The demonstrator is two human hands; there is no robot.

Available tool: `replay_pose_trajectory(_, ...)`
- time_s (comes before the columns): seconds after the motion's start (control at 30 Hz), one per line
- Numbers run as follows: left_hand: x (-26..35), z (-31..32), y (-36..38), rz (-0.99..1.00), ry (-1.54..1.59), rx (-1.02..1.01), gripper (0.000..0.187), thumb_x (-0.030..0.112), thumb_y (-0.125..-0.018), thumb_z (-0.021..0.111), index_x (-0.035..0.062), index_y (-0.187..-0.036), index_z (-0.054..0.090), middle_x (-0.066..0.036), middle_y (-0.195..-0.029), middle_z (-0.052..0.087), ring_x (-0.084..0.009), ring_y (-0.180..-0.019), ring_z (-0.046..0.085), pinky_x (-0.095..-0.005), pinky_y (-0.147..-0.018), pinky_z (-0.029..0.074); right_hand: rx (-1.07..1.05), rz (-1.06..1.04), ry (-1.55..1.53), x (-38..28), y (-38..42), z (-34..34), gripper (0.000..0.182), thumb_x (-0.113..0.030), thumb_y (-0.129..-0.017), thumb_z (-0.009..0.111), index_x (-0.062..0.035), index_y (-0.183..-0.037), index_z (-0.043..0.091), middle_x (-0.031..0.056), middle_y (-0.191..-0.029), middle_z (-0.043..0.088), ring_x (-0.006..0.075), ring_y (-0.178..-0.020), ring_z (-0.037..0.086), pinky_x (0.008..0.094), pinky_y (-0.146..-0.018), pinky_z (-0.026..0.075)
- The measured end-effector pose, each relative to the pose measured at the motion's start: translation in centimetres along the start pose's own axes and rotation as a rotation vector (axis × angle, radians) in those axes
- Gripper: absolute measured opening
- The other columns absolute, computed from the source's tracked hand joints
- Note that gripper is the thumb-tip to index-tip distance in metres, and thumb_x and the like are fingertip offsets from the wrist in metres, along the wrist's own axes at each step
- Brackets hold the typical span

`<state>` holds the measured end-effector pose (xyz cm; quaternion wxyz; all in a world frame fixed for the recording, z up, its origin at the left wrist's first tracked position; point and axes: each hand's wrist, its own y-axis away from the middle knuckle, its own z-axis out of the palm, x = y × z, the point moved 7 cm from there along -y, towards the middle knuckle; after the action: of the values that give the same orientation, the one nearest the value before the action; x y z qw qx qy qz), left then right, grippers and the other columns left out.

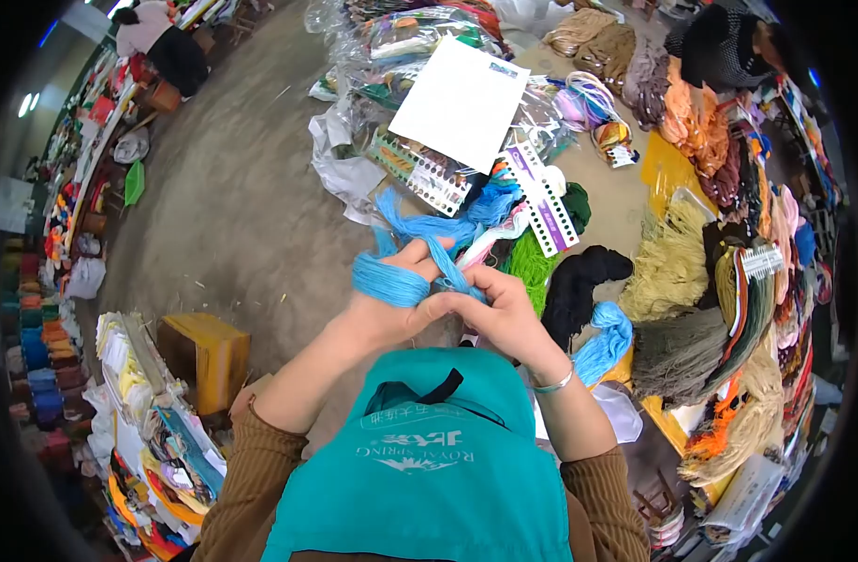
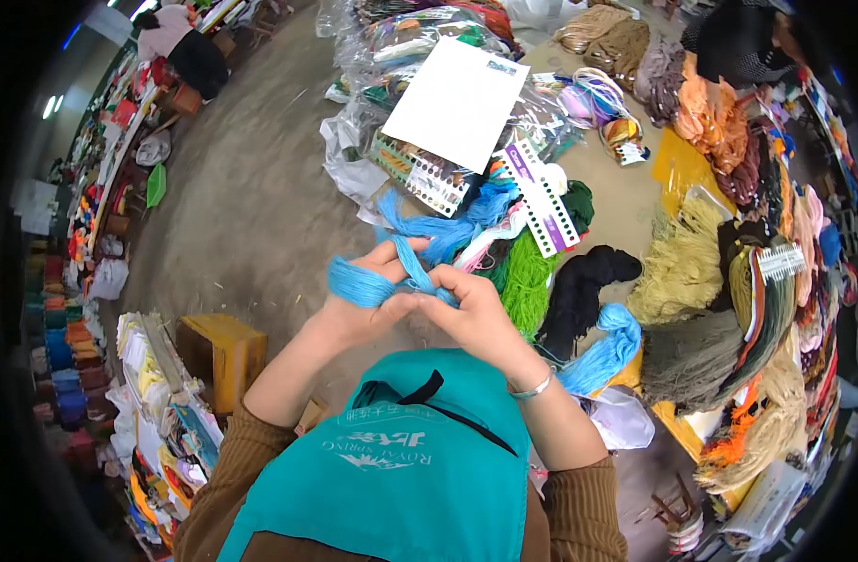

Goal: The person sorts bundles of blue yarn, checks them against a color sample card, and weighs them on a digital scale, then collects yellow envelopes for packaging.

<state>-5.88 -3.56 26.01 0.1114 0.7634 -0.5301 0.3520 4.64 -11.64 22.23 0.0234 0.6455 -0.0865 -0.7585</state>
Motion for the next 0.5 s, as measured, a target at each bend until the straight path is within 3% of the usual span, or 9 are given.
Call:
replay_pose_trajectory(0.03, -0.2, -0.1, 0.0, -0.013, -0.003, 0.006, 0.062, 0.057, -0.097, 0.039, 0.0022, -0.109, 0.065, -0.013, -0.123, 0.059, -0.0266, -0.100, 0.062, -0.0367, -0.083, 0.051, -0.036, -0.003, 0.007, -0.2, -0.5, -0.2, 0.012, -0.014, -0.089, 0.066, -0.0037, -0.089, 0.062, -0.0041, -0.071, 0.056, 0.0035, -0.062, 0.049, 0.0226, -0.054, 0.041)
replay_pose_trajectory(0.1, -2.4, 1.5, 0.8, -0.428, 0.666, -0.145, 0.057, 0.051, -0.099, 0.040, 0.0009, -0.108, 0.065, -0.009, -0.114, 0.062, -0.0191, -0.093, 0.062, -0.0313, -0.078, 0.050, -0.086, 0.142, -0.173, -0.1, -1.0, -0.6, 0.011, -0.015, -0.091, 0.064, -0.0064, -0.085, 0.060, -0.0043, -0.067, 0.056, 0.0012, -0.055, 0.044, 0.0194, -0.047, 0.032)
replay_pose_trajectory(0.17, -5.3, 1.7, 1.3, -0.454, 0.701, -0.206, 0.053, 0.047, -0.100, 0.041, 0.0004, -0.110, 0.065, -0.008, -0.110, 0.063, -0.0164, -0.089, 0.060, -0.0296, -0.076, 0.049, -0.127, 0.183, -0.293, -0.3, -2.0, -0.8, 0.009, -0.014, -0.093, 0.061, -0.0077, -0.086, 0.059, -0.0035, -0.066, 0.057, -0.0006, -0.051, 0.040, 0.0170, -0.044, 0.026)
replay_pose_trajectory(0.23, -5.1, 1.8, 1.6, -0.480, 0.739, -0.247, 0.050, 0.043, -0.101, 0.042, -0.0001, -0.112, 0.064, -0.006, -0.107, 0.064, -0.0137, -0.085, 0.059, -0.0279, -0.074, 0.049, -0.179, 0.204, -0.319, -0.9, -3.3, -0.7, 0.010, -0.014, -0.094, 0.061, -0.0075, -0.086, 0.060, -0.0038, -0.066, 0.057, -0.0008, -0.051, 0.041, 0.0164, -0.045, 0.026)
replay_pose_trajectory(0.3, -3.6, -0.5, 0.6, -0.392, 0.694, 0.152, 0.035, 0.034, -0.095, 0.057, 0.0004, -0.105, 0.062, -0.011, -0.083, 0.068, -0.0175, -0.075, 0.066, -0.0323, -0.069, 0.052, -0.215, 0.218, -0.152, -2.7, -4.3, -0.2, 0.012, -0.015, -0.093, 0.062, -0.0069, -0.084, 0.059, -0.0036, -0.067, 0.058, 0.0006, -0.055, 0.046, 0.0175, -0.047, 0.032)
replay_pose_trajectory(0.37, -1.9, -3.4, 1.2, -0.279, 0.426, 0.243, 0.043, 0.031, -0.091, 0.064, 0.0010, -0.121, 0.059, -0.014, -0.110, 0.064, -0.0242, -0.100, 0.065, -0.0352, -0.083, 0.051, -0.315, 0.182, 0.035, -4.4, -5.4, 1.6, 0.012, -0.015, -0.090, 0.063, -0.0055, -0.083, 0.059, -0.0032, -0.068, 0.059, 0.0033, -0.061, 0.052, 0.0203, -0.053, 0.040)
replay_pose_trajectory(0.43, -0.5, -6.4, 3.1, -0.326, 0.293, 0.288, 0.055, 0.034, -0.090, 0.066, 0.0005, -0.132, 0.054, -0.019, -0.135, 0.053, -0.0280, -0.114, 0.060, -0.0377, -0.094, 0.049, -0.420, 0.124, 0.138, -6.0, -6.2, 4.2, 0.008, -0.010, -0.089, 0.063, -0.0038, -0.085, 0.060, -0.0021, -0.069, 0.059, 0.0043, -0.063, 0.054, 0.0199, -0.056, 0.042)
replay_pose_trajectory(0.47, 0.1, -7.8, 4.1, -0.223, 0.163, 0.377, 0.058, 0.033, -0.088, 0.067, 0.0001, -0.133, 0.052, -0.021, -0.140, 0.048, -0.0308, -0.115, 0.060, -0.0391, -0.094, 0.049, -0.455, 0.121, 0.153, -6.6, -6.4, 5.7, 0.008, -0.008, -0.088, 0.063, -0.0034, -0.084, 0.059, -0.0018, -0.070, 0.060, 0.0046, -0.064, 0.055, 0.0203, -0.057, 0.043)
replay_pose_trajectory(0.5, 0.7, -9.1, 5.4, -0.238, 0.110, 0.427, 0.058, 0.032, -0.088, 0.067, 0.0007, -0.134, 0.052, -0.022, -0.142, 0.046, -0.0333, -0.117, 0.059, -0.0392, -0.095, 0.048, -0.500, 0.089, 0.166, -6.8, -6.6, 7.2, 0.006, -0.007, -0.089, 0.062, -0.0026, -0.085, 0.059, -0.0017, -0.070, 0.060, 0.0049, -0.065, 0.056, 0.0212, -0.057, 0.044)
